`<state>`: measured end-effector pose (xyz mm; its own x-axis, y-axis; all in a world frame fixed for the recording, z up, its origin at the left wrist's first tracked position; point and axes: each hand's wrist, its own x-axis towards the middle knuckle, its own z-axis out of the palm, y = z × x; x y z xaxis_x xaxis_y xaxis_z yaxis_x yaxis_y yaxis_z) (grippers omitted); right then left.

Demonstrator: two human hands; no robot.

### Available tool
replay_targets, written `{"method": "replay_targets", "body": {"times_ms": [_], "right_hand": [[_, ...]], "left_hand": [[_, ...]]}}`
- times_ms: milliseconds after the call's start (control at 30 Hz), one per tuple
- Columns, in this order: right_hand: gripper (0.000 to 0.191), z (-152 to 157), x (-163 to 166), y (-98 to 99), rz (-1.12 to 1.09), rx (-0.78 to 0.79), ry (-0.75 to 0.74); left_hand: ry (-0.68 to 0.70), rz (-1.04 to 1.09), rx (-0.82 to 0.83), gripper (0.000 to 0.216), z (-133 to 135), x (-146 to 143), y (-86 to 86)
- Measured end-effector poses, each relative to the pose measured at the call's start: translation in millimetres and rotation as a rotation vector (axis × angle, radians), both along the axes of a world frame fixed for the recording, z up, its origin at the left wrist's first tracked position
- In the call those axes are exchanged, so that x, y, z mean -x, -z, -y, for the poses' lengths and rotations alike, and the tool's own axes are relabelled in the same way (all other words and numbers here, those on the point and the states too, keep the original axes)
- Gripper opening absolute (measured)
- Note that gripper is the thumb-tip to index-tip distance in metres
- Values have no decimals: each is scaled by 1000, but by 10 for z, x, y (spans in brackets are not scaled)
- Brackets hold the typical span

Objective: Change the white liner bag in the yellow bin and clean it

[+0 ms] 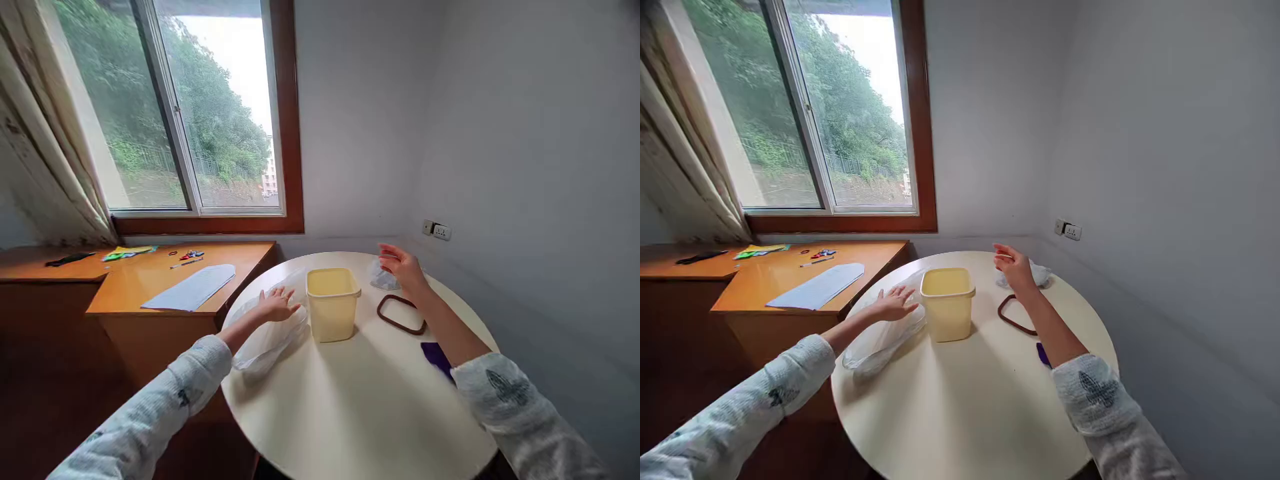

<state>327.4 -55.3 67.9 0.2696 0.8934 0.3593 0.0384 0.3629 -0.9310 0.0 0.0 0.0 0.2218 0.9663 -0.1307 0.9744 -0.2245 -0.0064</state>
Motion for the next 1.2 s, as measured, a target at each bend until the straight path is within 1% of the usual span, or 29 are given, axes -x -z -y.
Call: {"method": "replay_targets", "body": {"times_ms": [167,333,433,500,567,667,800,967,1033,1100,1167,1200], "right_hand": [[41,16,-57,24,21,2,18],[41,26,-97,35,35,17,36],[42,-3,-109,64,31,29,36],[41,-22,-116,86,30,36,32],[40,-32,-128,106,34,46,35],[40,-39,-161,136,43,65,51],[39,-62,-250,204,45,91,75],[37,-101,-430,348,97,151,141],[35,-105,-515,429,205,186,165],[30,-103,-599,528,392,251,139],[26,-98,-675,643,610,331,55],[24,-97,-708,704,716,369,3]], "left_hand": [[-46,87,36,73,-18,0,295],[-76,195,43,73,-188,83,532],[-101,201,-17,68,-291,115,604],[-107,176,-65,64,-334,112,565],[-109,122,-99,61,-362,93,441],[-80,1,-141,60,-407,51,145],[-23,-19,-199,60,-501,1,-272],[107,1,-250,54,-563,-23,-770],[201,53,-314,50,-522,-21,-973],[236,83,-356,53,-414,-18,-1141],[281,184,-395,55,-231,-20,-1235],[297,229,-391,55,-116,-25,-1249]]}}
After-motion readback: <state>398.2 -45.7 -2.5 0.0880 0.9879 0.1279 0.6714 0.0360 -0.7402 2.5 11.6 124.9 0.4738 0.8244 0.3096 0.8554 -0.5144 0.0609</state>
